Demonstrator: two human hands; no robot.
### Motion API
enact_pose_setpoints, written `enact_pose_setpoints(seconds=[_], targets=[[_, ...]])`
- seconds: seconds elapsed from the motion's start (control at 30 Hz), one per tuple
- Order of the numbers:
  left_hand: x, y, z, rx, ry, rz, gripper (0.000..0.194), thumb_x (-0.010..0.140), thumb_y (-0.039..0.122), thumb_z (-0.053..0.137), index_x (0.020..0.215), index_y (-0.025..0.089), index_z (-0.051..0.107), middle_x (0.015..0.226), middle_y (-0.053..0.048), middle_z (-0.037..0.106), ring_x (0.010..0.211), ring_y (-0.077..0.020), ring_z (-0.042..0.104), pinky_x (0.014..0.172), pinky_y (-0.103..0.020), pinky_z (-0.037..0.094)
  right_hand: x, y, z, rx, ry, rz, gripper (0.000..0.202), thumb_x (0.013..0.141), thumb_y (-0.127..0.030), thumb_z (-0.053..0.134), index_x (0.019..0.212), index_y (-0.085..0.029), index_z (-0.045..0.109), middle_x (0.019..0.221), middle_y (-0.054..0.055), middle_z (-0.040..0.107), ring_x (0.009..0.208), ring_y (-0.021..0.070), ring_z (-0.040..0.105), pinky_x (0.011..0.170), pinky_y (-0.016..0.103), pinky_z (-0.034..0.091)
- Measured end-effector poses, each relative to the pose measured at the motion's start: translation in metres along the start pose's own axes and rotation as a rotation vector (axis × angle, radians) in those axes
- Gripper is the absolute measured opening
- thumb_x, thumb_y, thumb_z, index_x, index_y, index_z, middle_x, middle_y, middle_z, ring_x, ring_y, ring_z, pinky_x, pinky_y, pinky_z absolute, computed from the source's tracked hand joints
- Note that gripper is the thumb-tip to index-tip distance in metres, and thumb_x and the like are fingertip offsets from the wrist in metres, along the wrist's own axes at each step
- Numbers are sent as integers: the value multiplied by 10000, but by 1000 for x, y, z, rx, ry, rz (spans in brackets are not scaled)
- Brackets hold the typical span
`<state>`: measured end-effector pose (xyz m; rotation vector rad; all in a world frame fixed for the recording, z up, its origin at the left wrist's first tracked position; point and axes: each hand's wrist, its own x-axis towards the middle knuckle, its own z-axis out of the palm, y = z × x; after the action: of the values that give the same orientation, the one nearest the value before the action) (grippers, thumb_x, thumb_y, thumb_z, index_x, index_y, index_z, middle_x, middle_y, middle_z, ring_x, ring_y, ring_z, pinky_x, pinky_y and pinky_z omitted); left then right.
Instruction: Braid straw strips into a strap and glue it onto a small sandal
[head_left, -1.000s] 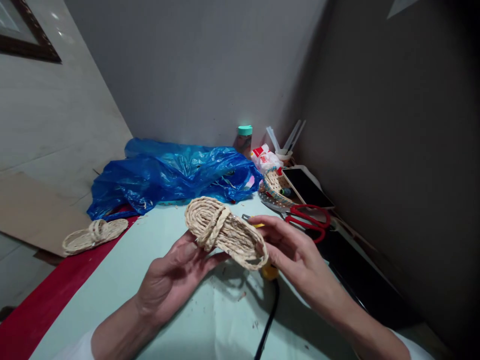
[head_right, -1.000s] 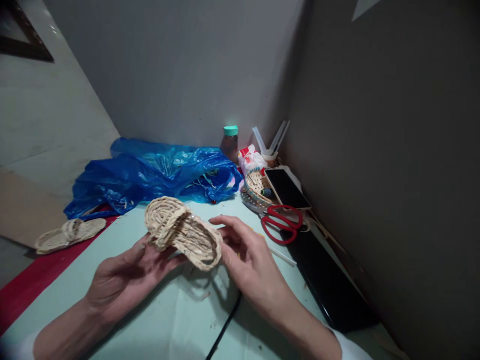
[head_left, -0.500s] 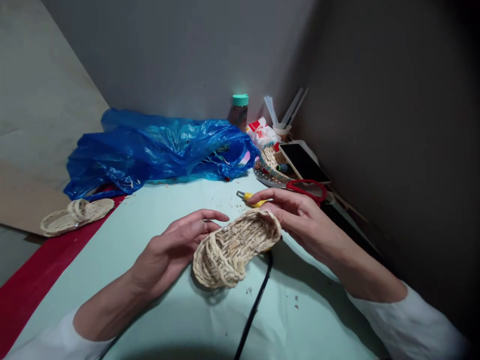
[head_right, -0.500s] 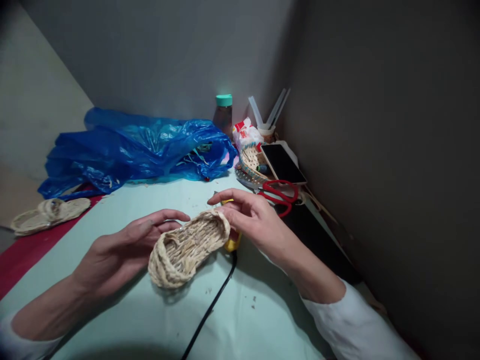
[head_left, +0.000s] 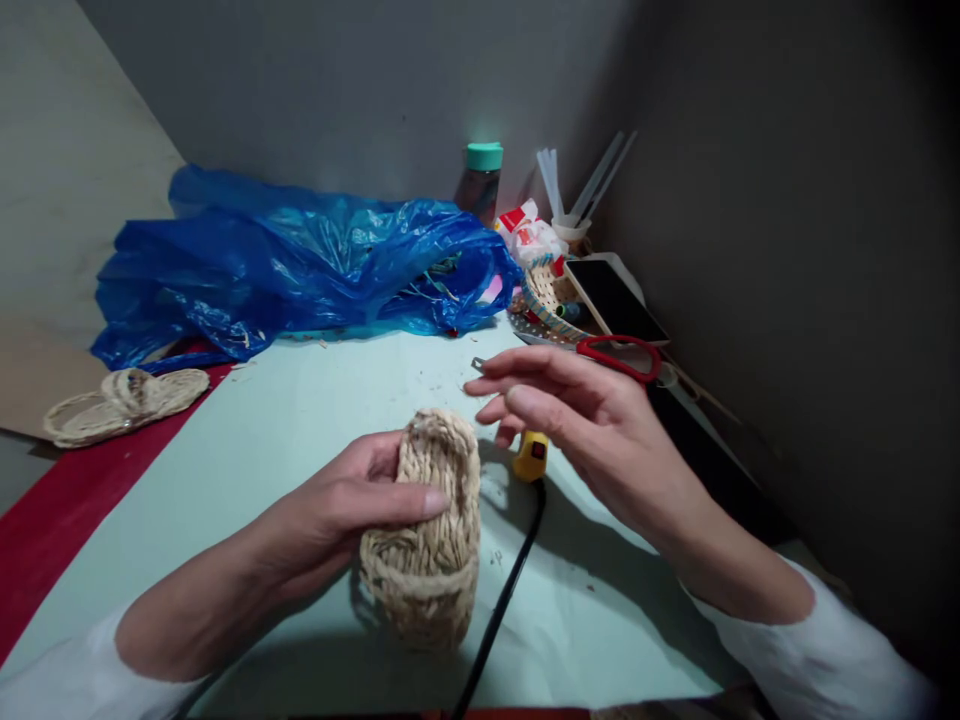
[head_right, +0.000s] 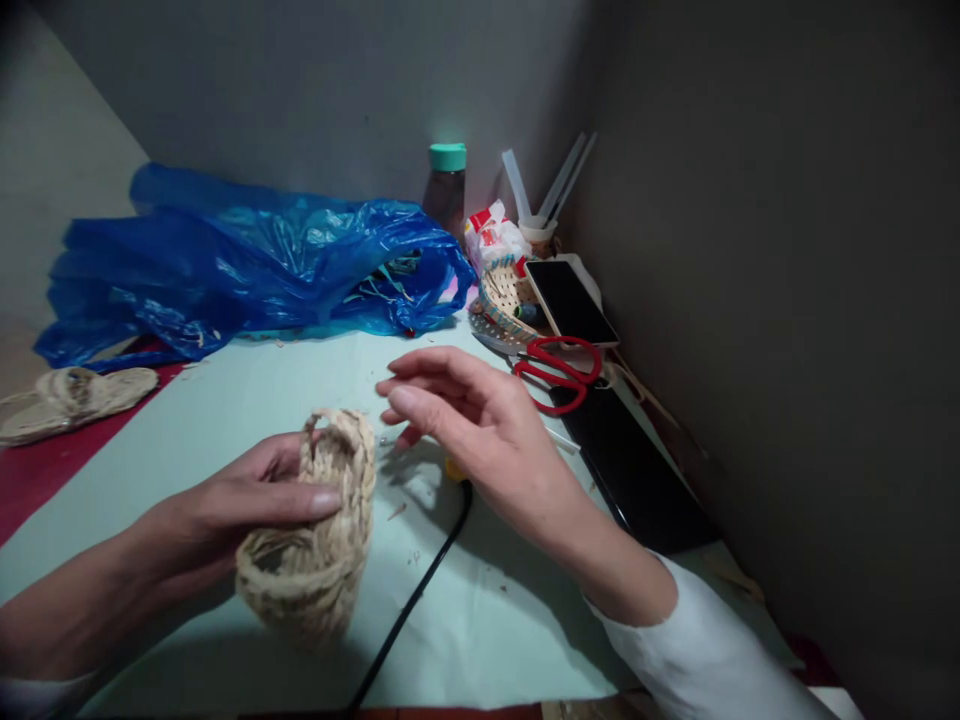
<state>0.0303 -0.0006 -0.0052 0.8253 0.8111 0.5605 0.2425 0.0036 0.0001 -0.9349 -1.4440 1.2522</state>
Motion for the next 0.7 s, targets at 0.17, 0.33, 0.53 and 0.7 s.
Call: enact_pose_setpoints(seconds=[0.17, 0.33, 0.53, 0.7], targets=[[-4, 13, -2, -171, 425, 75, 228, 688, 61, 744, 892, 152, 694, 815, -63, 735, 650, -172, 681, 612, -257, 576, -5, -19, -21, -379, 470, -310, 169, 886, -190, 652, 1053, -193, 675, 970, 33, 726, 804, 133, 681, 645, 236, 551], [-6, 30, -6, -290, 651, 133, 235, 705, -19, 651, 873, 145, 666, 782, -59, 730, 634, -175, 693, 600, -267, 609, -9, -33, -26, -529, 851, -612, 113, 874, -154, 650, 984, -169, 672, 850, 15, 636, 738, 148, 675, 569, 278, 493], [-4, 36, -15, -259, 765, 200, 161, 714, -6, 625, 780, 135, 667, 684, -45, 708, 533, -147, 656, 478, -204, 573, -7, -17, -44, -1174, 447, -373, 87, 887, -189, 611, 950, -162, 665, 851, 39, 688, 678, 150, 625, 617, 289, 460], [-1, 32, -23, -321, 671, 211, 169, 730, 11, 643, 842, 130, 684, 755, -40, 715, 599, -126, 659, 525, -169, 563, -3, -1, -32, -1430, 187, -2, 188, 946, -332, 526, 894, -169, 603, 640, 33, 646, 532, 190, 610, 495, 287, 352]])
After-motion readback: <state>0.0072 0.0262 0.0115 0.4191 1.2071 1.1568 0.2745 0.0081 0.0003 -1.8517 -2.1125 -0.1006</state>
